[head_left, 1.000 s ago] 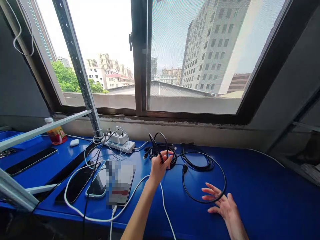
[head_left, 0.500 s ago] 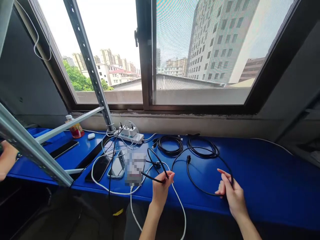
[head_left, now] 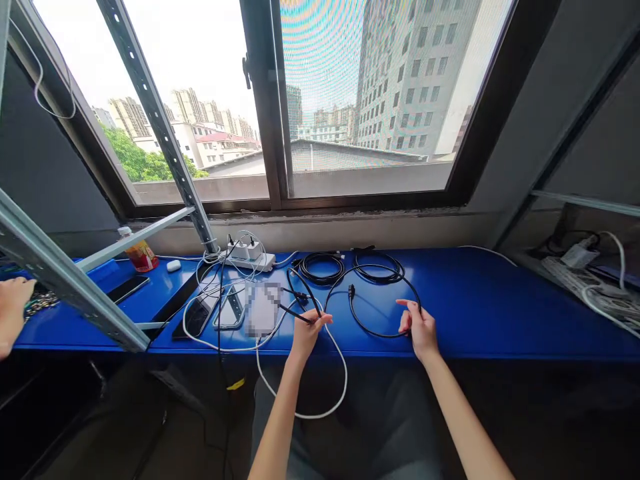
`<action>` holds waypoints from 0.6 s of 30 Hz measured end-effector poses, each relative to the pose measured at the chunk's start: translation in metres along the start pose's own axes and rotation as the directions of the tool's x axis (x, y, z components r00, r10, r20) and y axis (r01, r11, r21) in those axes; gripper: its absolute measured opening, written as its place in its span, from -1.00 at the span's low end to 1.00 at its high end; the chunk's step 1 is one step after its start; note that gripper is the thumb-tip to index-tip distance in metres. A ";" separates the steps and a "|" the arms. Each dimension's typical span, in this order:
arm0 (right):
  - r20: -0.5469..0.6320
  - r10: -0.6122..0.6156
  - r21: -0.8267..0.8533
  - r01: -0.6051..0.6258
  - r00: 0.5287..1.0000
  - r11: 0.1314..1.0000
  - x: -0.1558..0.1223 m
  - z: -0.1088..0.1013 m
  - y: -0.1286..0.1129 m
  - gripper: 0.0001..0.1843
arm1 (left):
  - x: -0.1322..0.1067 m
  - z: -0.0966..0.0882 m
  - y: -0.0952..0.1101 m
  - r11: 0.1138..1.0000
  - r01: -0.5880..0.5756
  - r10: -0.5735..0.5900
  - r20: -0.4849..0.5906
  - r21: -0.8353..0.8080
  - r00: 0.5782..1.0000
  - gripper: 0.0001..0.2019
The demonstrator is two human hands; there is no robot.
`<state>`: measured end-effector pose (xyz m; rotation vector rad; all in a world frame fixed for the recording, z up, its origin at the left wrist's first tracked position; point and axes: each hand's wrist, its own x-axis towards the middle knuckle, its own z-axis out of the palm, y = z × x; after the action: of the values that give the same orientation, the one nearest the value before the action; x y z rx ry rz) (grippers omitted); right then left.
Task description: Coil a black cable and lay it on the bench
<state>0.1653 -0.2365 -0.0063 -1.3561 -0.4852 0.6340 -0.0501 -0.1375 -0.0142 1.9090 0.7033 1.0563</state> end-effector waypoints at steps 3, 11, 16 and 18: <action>0.016 -0.007 -0.014 0.007 1.000 1.000 0.004 -0.003 0.005 -0.59 | -0.001 -0.001 -0.003 1.000 0.006 -0.006 0.013 -0.006 1.000 -0.64; 0.063 -0.051 -0.008 0.051 0.997 0.999 0.009 -0.008 0.014 -0.56 | -0.001 0.000 0.004 0.999 0.030 -0.030 -0.016 -0.039 0.999 -0.54; 0.054 -0.055 0.022 0.053 0.997 0.998 0.004 -0.006 0.009 -0.48 | 0.000 0.000 0.014 0.997 0.048 -0.051 -0.050 -0.058 0.997 -0.49; 0.051 -0.056 0.040 0.054 0.997 0.998 0.001 -0.006 0.004 -0.42 | 0.000 0.000 0.018 0.997 0.049 -0.054 -0.063 -0.065 0.997 -0.49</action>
<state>0.1689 -0.2400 -0.0117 -1.2877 -0.5474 0.6320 -0.0487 -0.1461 0.0013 1.7999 0.7431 1.0999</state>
